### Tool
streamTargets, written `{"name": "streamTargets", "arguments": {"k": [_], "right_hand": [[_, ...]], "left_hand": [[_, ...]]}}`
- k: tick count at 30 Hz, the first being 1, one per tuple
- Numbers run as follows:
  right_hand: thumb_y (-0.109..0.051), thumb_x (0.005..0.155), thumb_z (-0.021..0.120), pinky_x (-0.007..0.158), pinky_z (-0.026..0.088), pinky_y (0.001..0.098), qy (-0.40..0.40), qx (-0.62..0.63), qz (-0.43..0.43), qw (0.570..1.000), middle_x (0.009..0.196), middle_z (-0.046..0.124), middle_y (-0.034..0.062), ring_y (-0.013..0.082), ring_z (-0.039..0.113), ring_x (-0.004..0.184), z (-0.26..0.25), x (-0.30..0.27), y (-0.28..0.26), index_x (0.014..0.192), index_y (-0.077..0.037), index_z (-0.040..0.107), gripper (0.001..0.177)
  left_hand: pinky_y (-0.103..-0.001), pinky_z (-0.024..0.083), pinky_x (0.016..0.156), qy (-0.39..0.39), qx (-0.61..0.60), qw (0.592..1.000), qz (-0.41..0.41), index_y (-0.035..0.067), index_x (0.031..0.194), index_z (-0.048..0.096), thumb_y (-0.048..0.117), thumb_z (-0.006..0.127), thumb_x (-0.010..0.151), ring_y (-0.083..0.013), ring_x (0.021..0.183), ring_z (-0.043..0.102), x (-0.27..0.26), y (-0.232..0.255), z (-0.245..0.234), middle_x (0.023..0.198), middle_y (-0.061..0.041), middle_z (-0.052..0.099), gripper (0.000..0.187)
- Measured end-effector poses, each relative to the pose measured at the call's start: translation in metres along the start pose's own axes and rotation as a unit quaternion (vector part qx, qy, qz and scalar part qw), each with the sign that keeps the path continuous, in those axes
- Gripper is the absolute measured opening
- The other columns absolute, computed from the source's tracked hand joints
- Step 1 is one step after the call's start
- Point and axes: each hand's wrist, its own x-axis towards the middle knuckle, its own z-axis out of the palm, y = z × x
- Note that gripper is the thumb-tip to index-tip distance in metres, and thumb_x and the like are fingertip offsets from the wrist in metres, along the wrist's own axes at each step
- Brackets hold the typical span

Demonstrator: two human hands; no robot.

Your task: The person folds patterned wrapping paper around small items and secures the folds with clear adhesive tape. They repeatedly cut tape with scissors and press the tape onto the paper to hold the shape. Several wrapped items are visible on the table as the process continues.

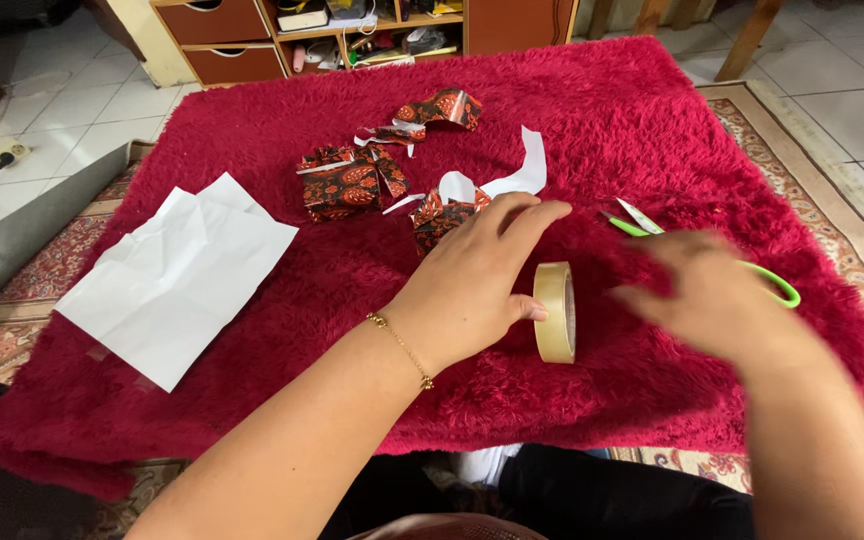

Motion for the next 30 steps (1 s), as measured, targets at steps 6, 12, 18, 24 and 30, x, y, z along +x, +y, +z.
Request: {"name": "streamTargets", "arguments": {"k": [6,12,18,24,30], "right_hand": [[-0.029,0.094,0.065,0.091,0.056,0.0434,-0.091,0.116,0.049,0.988,0.112,0.076,0.0209,0.0366,0.073,0.103,0.02,0.024,-0.07,0.13,-0.016,0.066,0.038],[-0.023,0.094,0.059,0.092,0.054,0.0474,-0.092,-0.144,0.071,0.983,0.121,0.073,0.0111,0.0315,0.07,0.11,0.002,0.051,-0.037,0.136,-0.029,0.064,0.043],[-0.04,0.092,0.069,0.093,0.046,0.0497,0.114,-0.199,-0.054,0.972,0.122,0.074,0.0027,0.0268,0.067,0.112,0.006,0.056,-0.05,0.122,-0.027,0.074,0.033],[-0.003,0.1,0.066,0.093,0.049,0.0291,0.049,0.684,0.003,0.728,0.106,0.069,0.0073,0.0122,0.062,0.099,0.026,0.034,-0.118,0.119,0.003,0.072,0.021],[-0.001,0.099,0.066,0.098,0.052,0.0295,0.102,0.789,-0.032,0.605,0.105,0.072,0.0103,0.0168,0.066,0.104,0.027,0.034,-0.156,0.109,0.005,0.069,0.012]], "left_hand": [[-0.045,0.044,0.108,0.022,0.004,1.0,-0.007,0.011,0.139,0.053,0.021,0.09,0.069,-0.0347,0.129,0.054,-0.012,-0.016,-0.003,0.139,-0.012,0.051,0.08],[-0.033,0.048,0.101,0.015,-0.429,0.886,-0.174,0.006,0.142,0.06,0.025,0.073,0.096,-0.0182,0.115,0.054,-0.029,-0.053,-0.007,0.127,-0.006,0.059,0.051],[-0.038,0.045,0.106,0.045,-0.684,0.714,-0.144,0.004,0.146,0.054,0.056,0.044,0.104,-0.0171,0.127,0.051,-0.05,-0.071,-0.002,0.147,-0.005,0.055,0.068],[-0.042,0.038,0.117,0.033,-0.743,0.663,-0.084,0.004,0.151,0.052,0.073,0.037,0.101,-0.0194,0.139,0.046,-0.055,-0.06,0.002,0.15,-0.005,0.053,0.087],[-0.042,0.035,0.119,0.042,-0.729,0.677,-0.09,0.003,0.152,0.051,0.075,0.034,0.1,-0.0181,0.143,0.043,-0.057,-0.057,-0.007,0.153,-0.004,0.051,0.09]]}}
